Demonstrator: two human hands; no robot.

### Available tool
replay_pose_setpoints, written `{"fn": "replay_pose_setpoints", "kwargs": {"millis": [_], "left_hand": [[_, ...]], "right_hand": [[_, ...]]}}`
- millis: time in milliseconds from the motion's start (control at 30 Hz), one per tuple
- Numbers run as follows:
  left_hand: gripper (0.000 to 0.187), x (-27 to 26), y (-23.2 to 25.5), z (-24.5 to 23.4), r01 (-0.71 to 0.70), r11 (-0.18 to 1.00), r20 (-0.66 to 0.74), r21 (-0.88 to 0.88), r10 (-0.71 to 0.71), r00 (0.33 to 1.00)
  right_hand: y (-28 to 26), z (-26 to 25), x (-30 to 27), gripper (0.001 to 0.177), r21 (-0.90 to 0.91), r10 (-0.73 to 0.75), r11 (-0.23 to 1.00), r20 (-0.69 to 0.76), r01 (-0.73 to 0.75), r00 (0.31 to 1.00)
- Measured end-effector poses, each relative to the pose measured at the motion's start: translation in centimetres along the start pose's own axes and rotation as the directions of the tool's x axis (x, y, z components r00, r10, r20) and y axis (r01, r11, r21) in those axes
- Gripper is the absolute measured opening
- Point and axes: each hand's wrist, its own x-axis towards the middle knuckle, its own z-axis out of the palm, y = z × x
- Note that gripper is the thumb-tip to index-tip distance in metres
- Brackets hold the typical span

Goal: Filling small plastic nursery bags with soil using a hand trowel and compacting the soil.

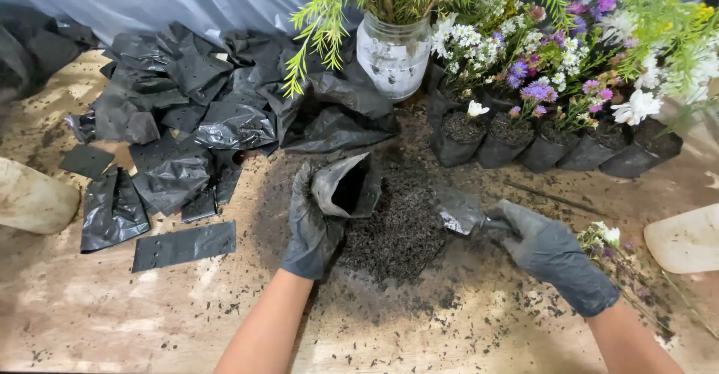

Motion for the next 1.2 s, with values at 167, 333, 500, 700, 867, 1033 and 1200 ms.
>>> {"fn": "replay_pose_setpoints", "kwargs": {"millis": [167, 333, 500, 700, 867, 1033, 1200], "left_hand": [[0.058, -1.2, 0.5, 2.6, 0.013, 0.956, -0.091, 0.293, 0.014, 0.996], [0.063, -1.3, 0.6, 3.0, 0.021, 0.958, -0.115, 0.287, 0.013, 0.993], [0.054, -1.1, 0.6, 3.1, 0.000, 0.945, -0.163, 0.328, 0.057, 0.985], [0.049, -1.0, -0.2, 1.9, -0.021, 0.929, -0.122, 0.369, 0.071, 0.990], [0.048, -0.5, 0.4, 1.8, 0.069, 0.935, -0.323, 0.347, 0.050, 0.945], [0.062, -0.4, 1.5, 1.4, 0.066, 0.978, -0.250, 0.199, -0.015, 0.968], [0.073, -1.5, 1.6, 3.3, 0.037, 0.988, -0.172, 0.149, -0.011, 0.985]], "right_hand": [[-1.5, -5.6, 1.5, 0.049, 0.154, 0.083, 0.979, 0.307, -0.135, 0.948], [-5.5, -10.2, 2.8, 0.032, 0.130, 0.075, 0.983, 0.361, -0.130, 0.930], [-13.0, -15.0, 4.3, 0.030, -0.137, 0.038, 0.991, 0.345, 0.011, 0.938], [-18.8, -12.7, 6.6, 0.025, -0.655, -0.636, 0.441, 0.254, 0.614, 0.729], [-20.7, -10.8, 5.8, 0.011, -0.720, -0.839, 0.431, -0.097, 0.543, 0.536], [-14.9, -13.1, 4.3, 0.028, -0.762, -0.568, 0.503, 0.064, 0.407, 0.821], [-6.8, -6.4, 3.6, 0.031, -0.766, -0.401, 0.618, -0.115, 0.176, 0.909]]}}
